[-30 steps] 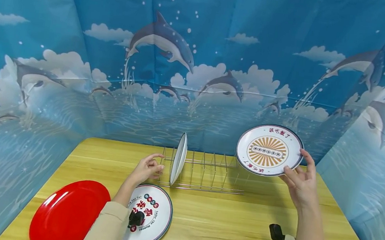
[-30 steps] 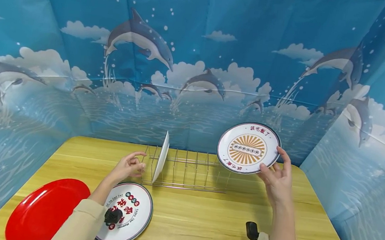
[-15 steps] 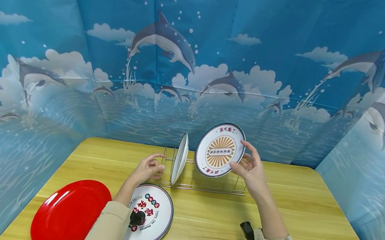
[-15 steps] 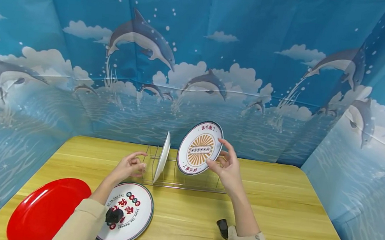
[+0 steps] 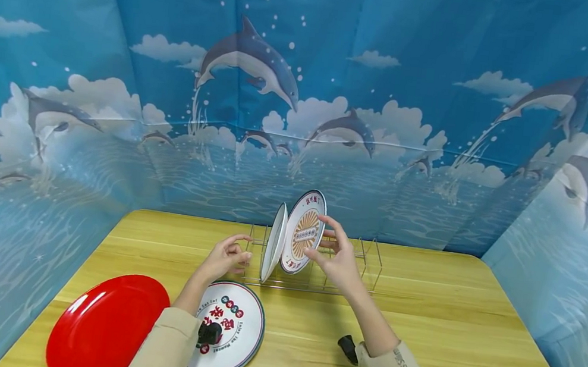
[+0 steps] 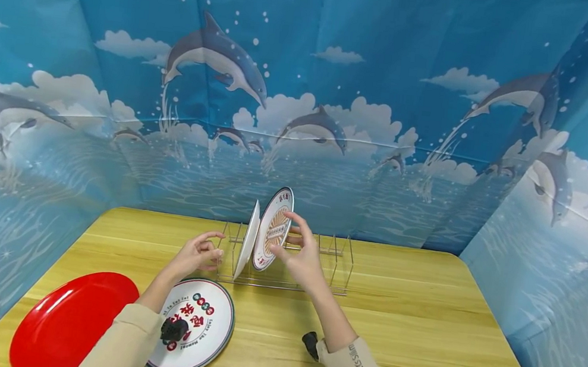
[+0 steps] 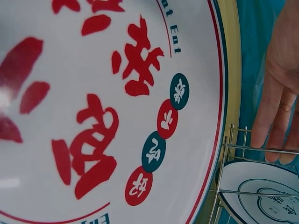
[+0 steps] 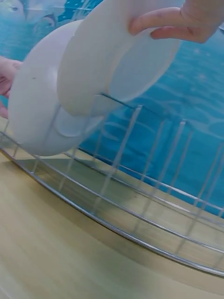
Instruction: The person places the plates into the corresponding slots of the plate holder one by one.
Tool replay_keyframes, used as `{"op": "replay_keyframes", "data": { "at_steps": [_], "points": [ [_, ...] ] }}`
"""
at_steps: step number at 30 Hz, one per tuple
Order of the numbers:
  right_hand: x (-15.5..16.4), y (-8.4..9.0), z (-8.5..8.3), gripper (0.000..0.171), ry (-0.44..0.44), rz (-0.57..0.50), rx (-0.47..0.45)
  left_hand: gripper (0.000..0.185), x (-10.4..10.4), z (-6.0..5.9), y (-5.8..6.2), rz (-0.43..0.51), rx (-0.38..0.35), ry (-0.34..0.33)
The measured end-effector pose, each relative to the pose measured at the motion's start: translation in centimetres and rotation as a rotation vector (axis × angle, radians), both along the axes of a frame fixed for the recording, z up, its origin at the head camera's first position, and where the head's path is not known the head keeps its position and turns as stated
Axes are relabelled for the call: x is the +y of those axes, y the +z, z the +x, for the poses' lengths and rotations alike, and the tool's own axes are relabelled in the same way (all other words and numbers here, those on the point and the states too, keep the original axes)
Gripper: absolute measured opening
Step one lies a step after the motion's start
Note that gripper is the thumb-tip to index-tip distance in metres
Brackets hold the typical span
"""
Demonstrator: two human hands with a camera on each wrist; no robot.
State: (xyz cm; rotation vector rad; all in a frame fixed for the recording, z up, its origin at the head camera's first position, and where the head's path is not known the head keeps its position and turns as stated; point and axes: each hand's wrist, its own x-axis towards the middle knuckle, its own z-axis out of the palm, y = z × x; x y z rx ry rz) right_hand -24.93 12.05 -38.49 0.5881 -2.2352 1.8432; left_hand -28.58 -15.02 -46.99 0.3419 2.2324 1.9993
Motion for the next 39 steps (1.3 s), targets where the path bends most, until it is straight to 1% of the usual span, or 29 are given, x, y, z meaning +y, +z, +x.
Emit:
{"op": "replay_keyframes", "data": {
  "at_steps": [4, 9, 12, 16, 19, 26, 27, 29, 31, 33, 34, 35, 37, 39],
  "points": [
    [-1.2, -0.5, -0.2, 0.066, -0.009, 0.024, -0.021, 0.046, 0.0, 0.1, 0.0, 0.009, 0.015, -0.002],
    [-2.3, -1.8, -0.5, 0.065, -0.032, 0.072, -0.028, 0.045, 0.0, 0.0, -0.1, 0.017, 0.008, 0.010],
    [-2.8, -2.5, -0.6, 0.064, -0.045, 0.079, -0.022, 0.047, 0.0, 0.0, -0.2, 0.015, 0.006, 0.010],
    [-3.3, -3.1, -0.6, 0.064, -0.053, 0.080, -0.052, 0.048, -0.1, 0.0, -0.1, 0.017, 0.007, 0.007],
    [-3.4, -3.5, -0.6, 0.063, -0.054, 0.099, -0.053, 0.048, -0.1, 0.0, -0.1, 0.013, 0.010, 0.007],
    [-3.4, -3.8, -0.5, 0.065, -0.052, 0.126, -0.040, 0.048, 0.0, 0.0, -0.1, 0.001, 0.014, 0.012],
    [-3.4, -3.4, -0.2, 0.065, -0.049, 0.131, -0.037, 0.048, 0.0, 0.2, 0.2, 0.005, 0.011, 0.011],
    [-3.4, -2.5, 0.5, 0.065, -0.040, 0.138, -0.030, 0.047, 0.0, 0.2, 0.2, 0.008, 0.010, 0.009],
    [-3.4, -2.1, 1.0, 0.066, -0.035, 0.117, -0.050, 0.046, 0.0, 0.2, 0.1, 0.014, 0.009, 0.008],
    [-3.3, -2.1, 1.5, 0.064, -0.065, 0.075, -0.062, 0.044, 0.0, 0.1, 0.0, 0.023, 0.009, 0.005],
    [-3.3, -2.6, 1.5, 0.062, -0.089, 0.041, -0.066, 0.045, -0.1, -0.1, -0.3, 0.021, 0.012, 0.003],
    [-3.2, -3.2, 1.6, 0.060, -0.119, 0.003, -0.064, 0.044, -0.1, -0.1, -0.3, 0.026, 0.010, -0.001],
    [-3.2, -4.3, 2.1, 0.053, -0.189, -0.056, -0.027, 0.044, -0.1, -0.2, -0.3, 0.033, 0.003, -0.003],
    [-3.5, -4.6, 3.2, 0.045, -0.225, -0.085, 0.035, 0.045, 0.0, -0.2, -0.3, 0.030, -0.002, -0.004]
  ]
}}
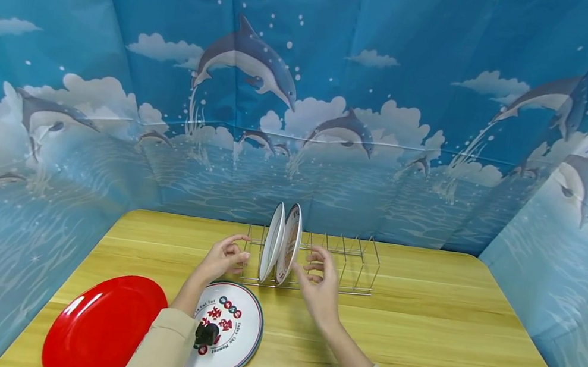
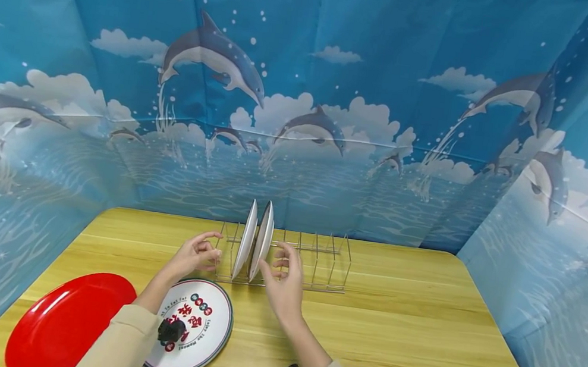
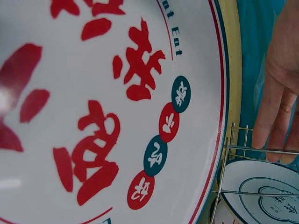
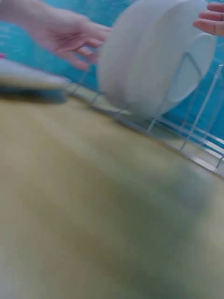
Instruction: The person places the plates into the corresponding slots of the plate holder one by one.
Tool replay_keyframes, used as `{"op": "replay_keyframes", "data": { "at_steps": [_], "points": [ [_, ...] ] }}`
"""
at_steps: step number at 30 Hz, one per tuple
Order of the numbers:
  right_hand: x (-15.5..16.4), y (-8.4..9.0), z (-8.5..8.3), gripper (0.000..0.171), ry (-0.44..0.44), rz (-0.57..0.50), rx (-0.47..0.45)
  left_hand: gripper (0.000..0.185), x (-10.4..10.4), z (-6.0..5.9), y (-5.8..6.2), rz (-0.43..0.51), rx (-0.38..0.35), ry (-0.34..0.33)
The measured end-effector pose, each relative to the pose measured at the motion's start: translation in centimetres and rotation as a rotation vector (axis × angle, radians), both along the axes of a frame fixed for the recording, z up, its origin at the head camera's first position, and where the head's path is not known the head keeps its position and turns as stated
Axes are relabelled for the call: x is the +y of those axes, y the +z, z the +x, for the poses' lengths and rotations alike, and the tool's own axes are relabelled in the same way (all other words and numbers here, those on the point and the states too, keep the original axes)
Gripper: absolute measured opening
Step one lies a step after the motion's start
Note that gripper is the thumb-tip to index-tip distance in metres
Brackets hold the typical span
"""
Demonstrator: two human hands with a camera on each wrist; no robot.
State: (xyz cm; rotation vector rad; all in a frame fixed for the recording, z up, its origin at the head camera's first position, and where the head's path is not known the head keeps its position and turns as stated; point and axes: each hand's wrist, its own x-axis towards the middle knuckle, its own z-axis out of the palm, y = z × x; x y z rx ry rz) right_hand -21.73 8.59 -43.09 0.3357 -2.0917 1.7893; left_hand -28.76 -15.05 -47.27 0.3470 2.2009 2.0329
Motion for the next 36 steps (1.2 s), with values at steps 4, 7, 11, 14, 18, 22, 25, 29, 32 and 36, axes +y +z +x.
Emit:
{"op": "replay_keyframes", "data": {
  "at_steps": [4, 7, 11, 14, 18, 22, 25, 29, 32, 36],
  "points": [
    [-0.5, 0.1, 2.5, 0.040, 0.090, 0.049, -0.038, 0.047, 0.1, 0.2, 0.2, -0.017, 0.002, 0.006],
    [-0.7, -0.1, 3.5, 0.045, 0.270, 0.114, -0.202, 0.049, 0.1, 0.3, 0.3, -0.022, 0.011, 0.001],
    [-0.8, -2.1, 3.1, 0.054, 0.479, 0.147, -0.403, 0.049, 0.0, 0.3, 0.2, -0.016, 0.024, -0.012],
    [-1.0, -3.7, 2.4, 0.058, 0.559, 0.114, -0.518, 0.050, 0.0, 0.3, 0.2, -0.014, 0.025, -0.010],
    [-1.6, -4.7, 2.1, 0.059, 0.611, 0.064, -0.645, 0.049, 0.0, 0.3, 0.3, -0.012, 0.019, -0.006],
    [-2.3, -5.3, 2.1, 0.054, 0.633, 0.046, -0.681, 0.046, 0.0, 0.5, 0.5, -0.007, 0.012, -0.009],
    [-2.8, -5.8, 2.2, 0.050, 0.614, 0.059, -0.655, 0.043, 0.1, 0.8, 1.1, 0.008, 0.006, -0.010],
    [-3.2, -6.2, 2.2, 0.049, 0.571, 0.080, -0.624, 0.043, 0.2, 1.3, 1.9, 0.023, 0.002, -0.014],
    [-3.1, -6.3, 2.2, 0.051, 0.566, 0.069, -0.619, 0.045, 0.3, 1.3, 1.9, 0.018, -0.002, -0.007],
    [-2.6, -6.3, 2.1, 0.055, 0.601, 0.022, -0.648, 0.046, 0.3, 1.0, 1.1, -0.004, -0.003, 0.000]
  ]
}}
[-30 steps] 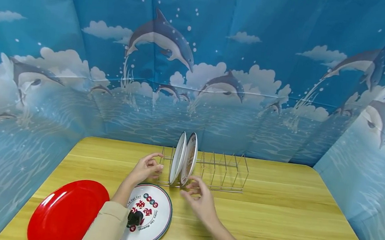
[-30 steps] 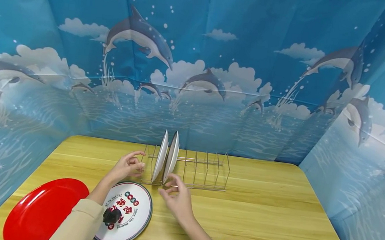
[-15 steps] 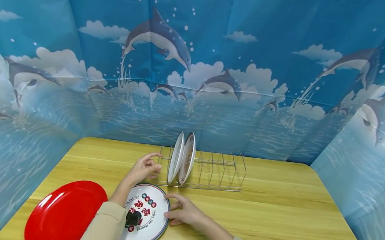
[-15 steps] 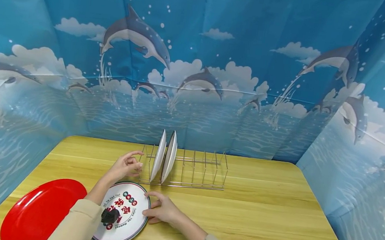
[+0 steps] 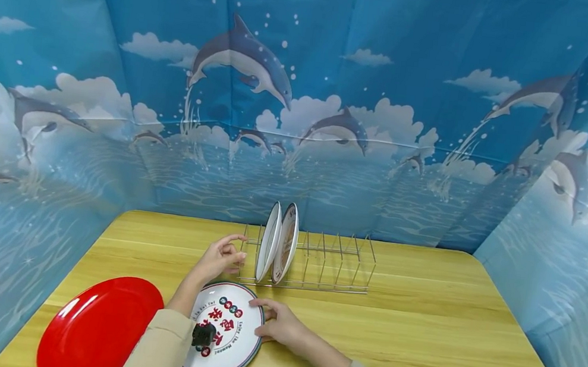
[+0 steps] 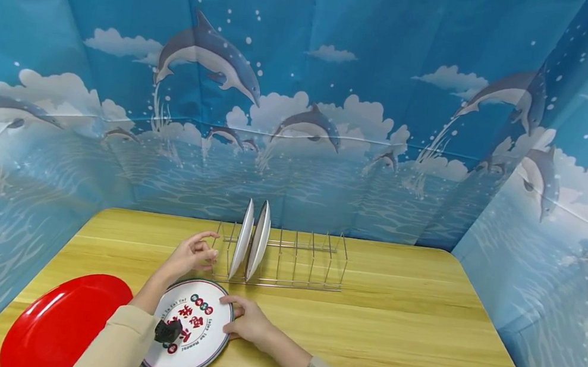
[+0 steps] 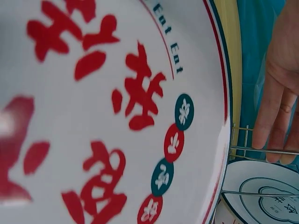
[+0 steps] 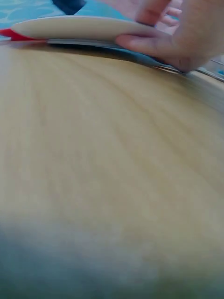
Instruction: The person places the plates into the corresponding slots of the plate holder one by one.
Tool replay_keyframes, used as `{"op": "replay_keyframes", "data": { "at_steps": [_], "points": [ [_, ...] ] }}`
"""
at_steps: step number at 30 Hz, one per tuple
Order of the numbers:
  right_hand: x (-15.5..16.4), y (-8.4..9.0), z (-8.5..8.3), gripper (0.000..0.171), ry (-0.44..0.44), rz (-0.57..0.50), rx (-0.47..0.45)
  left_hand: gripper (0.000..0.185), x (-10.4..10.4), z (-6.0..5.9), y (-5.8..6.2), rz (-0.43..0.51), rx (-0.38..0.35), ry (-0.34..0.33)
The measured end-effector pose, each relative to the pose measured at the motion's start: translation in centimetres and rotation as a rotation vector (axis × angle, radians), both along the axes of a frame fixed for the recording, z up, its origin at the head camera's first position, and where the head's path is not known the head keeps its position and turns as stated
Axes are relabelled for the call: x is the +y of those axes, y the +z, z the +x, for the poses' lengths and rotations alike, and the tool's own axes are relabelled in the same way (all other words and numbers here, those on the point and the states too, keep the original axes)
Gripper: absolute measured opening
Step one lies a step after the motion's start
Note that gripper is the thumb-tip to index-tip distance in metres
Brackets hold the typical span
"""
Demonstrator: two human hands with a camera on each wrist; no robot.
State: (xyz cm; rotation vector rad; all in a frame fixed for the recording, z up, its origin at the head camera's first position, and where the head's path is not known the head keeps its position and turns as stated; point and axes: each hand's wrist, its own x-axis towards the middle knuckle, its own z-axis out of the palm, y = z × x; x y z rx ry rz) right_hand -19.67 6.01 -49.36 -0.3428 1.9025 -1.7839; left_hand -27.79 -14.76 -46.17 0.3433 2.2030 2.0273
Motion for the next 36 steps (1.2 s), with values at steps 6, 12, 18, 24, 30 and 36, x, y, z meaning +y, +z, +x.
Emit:
{"op": "replay_keyframes", "data": {
  "at_steps": [6, 12, 18, 24, 30, 36],
  "points": [
    [1.5, 0.4, -0.3, 0.058, 0.139, -0.118, -0.108, 0.047, 0.0, -0.1, 0.0, 0.008, -0.009, -0.003],
    [3.2, 0.9, -0.7, 0.059, 0.278, -0.211, -0.128, 0.043, 0.2, 0.7, 1.4, -0.004, -0.013, 0.002],
    [4.5, 1.3, -0.6, 0.062, 0.350, -0.240, -0.078, 0.042, 0.1, 0.6, 1.1, -0.011, 0.000, 0.012],
    [5.6, 1.7, -0.5, 0.062, 0.379, -0.221, 0.052, 0.046, 0.0, -0.3, -0.5, -0.017, 0.010, 0.019],
    [6.9, 2.2, -0.4, 0.059, 0.426, -0.263, 0.216, 0.045, 0.0, -0.3, -0.5, -0.019, -0.009, 0.022],
    [8.7, 3.7, -0.5, 0.050, 0.446, -0.311, 0.347, 0.045, -0.1, -0.5, -0.6, -0.018, -0.002, 0.020]
  ]
}}
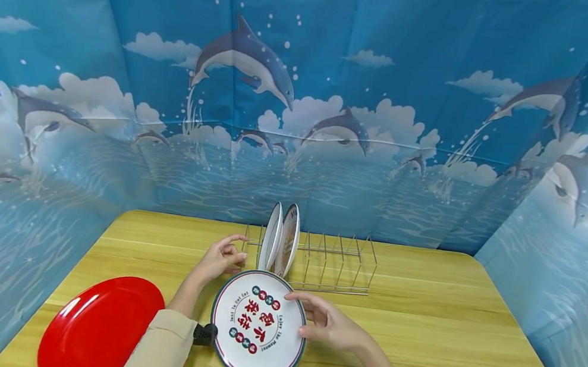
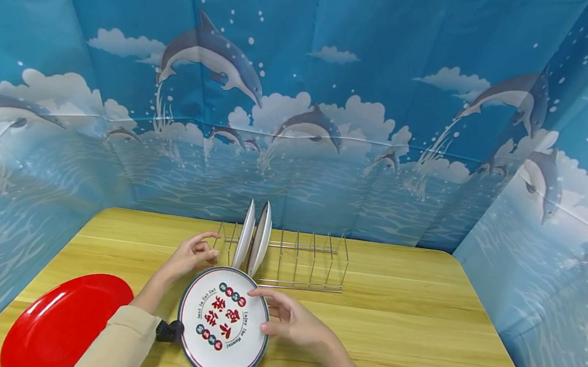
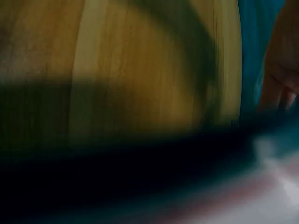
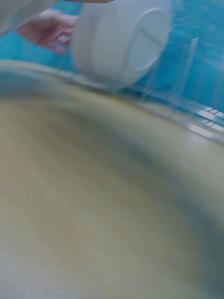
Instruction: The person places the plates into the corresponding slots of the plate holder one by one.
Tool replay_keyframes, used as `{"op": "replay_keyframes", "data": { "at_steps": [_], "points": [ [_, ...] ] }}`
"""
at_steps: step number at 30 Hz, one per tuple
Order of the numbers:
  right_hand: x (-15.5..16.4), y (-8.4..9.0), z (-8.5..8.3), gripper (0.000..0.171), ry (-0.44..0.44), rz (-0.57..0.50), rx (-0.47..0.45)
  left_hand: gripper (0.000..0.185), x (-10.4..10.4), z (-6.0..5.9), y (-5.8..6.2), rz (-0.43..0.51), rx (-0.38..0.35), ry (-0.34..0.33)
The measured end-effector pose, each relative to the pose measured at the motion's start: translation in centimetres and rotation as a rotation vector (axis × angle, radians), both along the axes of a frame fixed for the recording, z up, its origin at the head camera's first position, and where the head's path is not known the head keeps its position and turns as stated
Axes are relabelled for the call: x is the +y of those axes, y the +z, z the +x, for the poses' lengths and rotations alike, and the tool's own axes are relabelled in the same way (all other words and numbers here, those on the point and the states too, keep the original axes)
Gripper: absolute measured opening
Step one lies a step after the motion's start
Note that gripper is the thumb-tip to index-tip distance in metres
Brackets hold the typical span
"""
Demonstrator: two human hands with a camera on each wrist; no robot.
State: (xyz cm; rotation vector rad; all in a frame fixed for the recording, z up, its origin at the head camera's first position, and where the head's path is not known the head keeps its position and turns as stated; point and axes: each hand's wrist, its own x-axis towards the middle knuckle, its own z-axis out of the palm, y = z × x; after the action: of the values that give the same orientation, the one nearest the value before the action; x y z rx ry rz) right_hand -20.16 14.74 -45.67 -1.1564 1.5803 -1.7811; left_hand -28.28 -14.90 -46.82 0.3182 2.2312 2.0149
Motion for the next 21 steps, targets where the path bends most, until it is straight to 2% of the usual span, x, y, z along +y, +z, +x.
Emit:
{"op": "replay_keyframes", "data": {
  "at_steps": [5, 9, 11, 16, 21],
  "points": [
    [2.3, 1.7, -0.1, 0.050, -0.041, -0.052, 0.034, 0.045, 0.0, -0.1, 0.0, -0.005, -0.002, -0.002],
    [4.3, 3.0, -0.4, 0.051, -0.131, -0.094, 0.041, 0.047, -0.1, 0.0, 0.1, 0.004, -0.013, -0.007],
    [5.2, 3.6, -0.7, 0.052, -0.165, -0.140, 0.076, 0.047, -0.1, 0.0, 0.1, 0.018, -0.020, -0.010],
    [7.0, 4.6, -1.4, 0.058, -0.248, -0.302, 0.091, 0.049, 0.0, 0.0, 0.1, 0.018, -0.016, -0.023],
    [7.8, 5.4, -1.8, 0.060, -0.384, -0.437, 0.093, 0.049, 0.0, 0.0, 0.1, 0.017, -0.005, -0.027]
  ]
}}
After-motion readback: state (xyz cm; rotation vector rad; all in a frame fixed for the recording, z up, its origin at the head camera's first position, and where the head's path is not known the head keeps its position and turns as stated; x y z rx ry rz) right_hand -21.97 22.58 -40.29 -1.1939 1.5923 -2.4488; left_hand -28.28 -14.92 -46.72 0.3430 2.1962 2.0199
